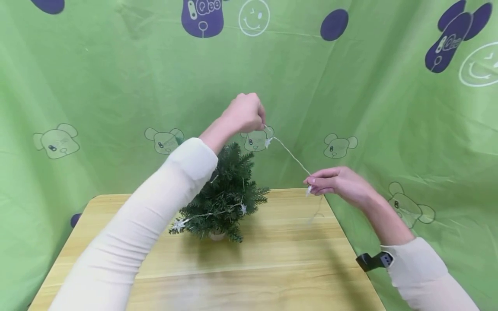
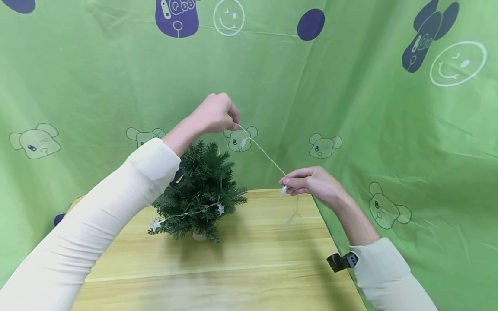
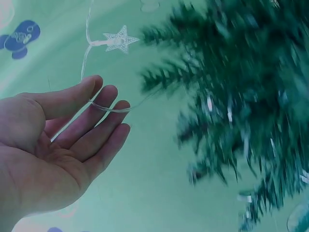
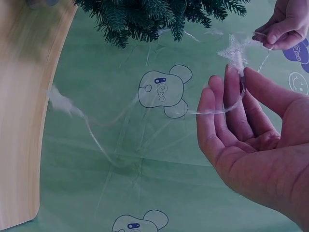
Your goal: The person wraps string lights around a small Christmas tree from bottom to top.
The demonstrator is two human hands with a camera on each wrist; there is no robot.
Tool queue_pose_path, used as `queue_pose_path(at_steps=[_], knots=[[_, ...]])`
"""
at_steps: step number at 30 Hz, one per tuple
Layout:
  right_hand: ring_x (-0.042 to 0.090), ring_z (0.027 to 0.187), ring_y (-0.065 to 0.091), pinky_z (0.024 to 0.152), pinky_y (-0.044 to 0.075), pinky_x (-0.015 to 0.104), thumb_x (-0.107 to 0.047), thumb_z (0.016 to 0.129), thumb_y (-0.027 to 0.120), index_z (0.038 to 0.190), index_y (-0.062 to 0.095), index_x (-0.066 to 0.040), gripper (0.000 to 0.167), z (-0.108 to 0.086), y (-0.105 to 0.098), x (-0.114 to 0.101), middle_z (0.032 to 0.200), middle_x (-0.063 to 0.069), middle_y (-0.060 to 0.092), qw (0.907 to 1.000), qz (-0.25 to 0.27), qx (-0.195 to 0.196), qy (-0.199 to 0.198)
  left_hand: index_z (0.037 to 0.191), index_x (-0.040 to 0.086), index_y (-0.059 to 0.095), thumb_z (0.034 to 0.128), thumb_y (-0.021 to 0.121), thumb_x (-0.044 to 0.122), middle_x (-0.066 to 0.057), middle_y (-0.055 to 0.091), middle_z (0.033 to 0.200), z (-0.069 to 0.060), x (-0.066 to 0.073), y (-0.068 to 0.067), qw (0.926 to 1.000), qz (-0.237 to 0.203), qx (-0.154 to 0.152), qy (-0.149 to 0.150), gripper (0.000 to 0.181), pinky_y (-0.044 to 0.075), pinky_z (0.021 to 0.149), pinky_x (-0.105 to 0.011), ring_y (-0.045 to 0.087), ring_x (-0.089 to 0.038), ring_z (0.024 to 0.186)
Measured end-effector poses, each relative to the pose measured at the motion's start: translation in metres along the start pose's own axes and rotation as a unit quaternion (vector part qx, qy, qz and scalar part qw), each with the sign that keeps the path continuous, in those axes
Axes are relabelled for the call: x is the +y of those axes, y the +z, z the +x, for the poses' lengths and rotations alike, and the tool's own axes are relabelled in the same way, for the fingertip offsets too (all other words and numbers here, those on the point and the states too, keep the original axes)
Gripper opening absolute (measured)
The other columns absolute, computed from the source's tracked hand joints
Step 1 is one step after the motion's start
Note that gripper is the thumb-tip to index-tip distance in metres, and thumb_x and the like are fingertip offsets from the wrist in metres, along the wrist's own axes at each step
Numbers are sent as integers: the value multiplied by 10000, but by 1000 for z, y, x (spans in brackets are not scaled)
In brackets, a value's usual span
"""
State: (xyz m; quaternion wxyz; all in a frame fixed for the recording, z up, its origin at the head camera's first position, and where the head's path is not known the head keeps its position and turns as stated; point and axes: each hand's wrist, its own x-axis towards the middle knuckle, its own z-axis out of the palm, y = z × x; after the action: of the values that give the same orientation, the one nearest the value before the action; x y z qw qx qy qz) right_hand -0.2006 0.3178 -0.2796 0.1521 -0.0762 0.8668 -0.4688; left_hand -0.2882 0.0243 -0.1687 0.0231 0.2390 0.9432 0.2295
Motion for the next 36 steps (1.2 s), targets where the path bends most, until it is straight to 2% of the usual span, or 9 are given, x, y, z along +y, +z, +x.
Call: queue_pose_path(at_steps=[5,8,13,21,30,36], knots=[[236,1038,706,944,570,268,-323,966,677,1280,643,9,459,1,0,-4,1141,112,732,10000,-18,16,-42,1070,176,792,929,718,172,-11,701,1300,-4,-5,-16,9998,8,80,-161,159,512,1022,-376,581,-232,1236],[258,1054,700,958,569,280,-312,967,678,1269,649,1,436,3,0,-6,1143,114,728,9999,90,-1,-94,1063,165,791,925,695,147,-13,722,1249,-7,-6,-25,9998,18,99,-161,169,534,939,-338,609,-211,1145],[244,1027,702,961,576,309,-251,970,679,1263,638,40,415,5,1,-9,1138,107,728,9990,415,30,-152,1027,130,787,911,647,109,-20,756,1051,-12,-13,-38,9996,123,117,-211,184,530,792,-281,623,-190,941],[224,1007,693,927,579,281,-317,962,686,1201,664,5,402,4,1,-11,1102,87,707,9998,98,146,-109,899,130,773,833,596,59,-19,756,970,-21,-29,-51,9989,77,289,-363,201,473,696,-268,569,-184,829],[245,1042,661,969,563,292,-192,981,640,1167,632,33,292,7,4,-16,1141,141,660,9989,270,-233,-298,925,127,775,846,595,76,-17,750,1031,-28,-41,-60,9979,22,441,-483,203,478,733,-294,583,-189,890],[256,1053,650,993,548,297,-176,986,623,1167,618,31,275,8,3,-15,1145,147,642,9976,238,-571,-299,978,122,778,861,608,90,-26,742,1081,-34,-53,-67,9960,-7,602,-657,209,488,792,-321,575,-204,949]])
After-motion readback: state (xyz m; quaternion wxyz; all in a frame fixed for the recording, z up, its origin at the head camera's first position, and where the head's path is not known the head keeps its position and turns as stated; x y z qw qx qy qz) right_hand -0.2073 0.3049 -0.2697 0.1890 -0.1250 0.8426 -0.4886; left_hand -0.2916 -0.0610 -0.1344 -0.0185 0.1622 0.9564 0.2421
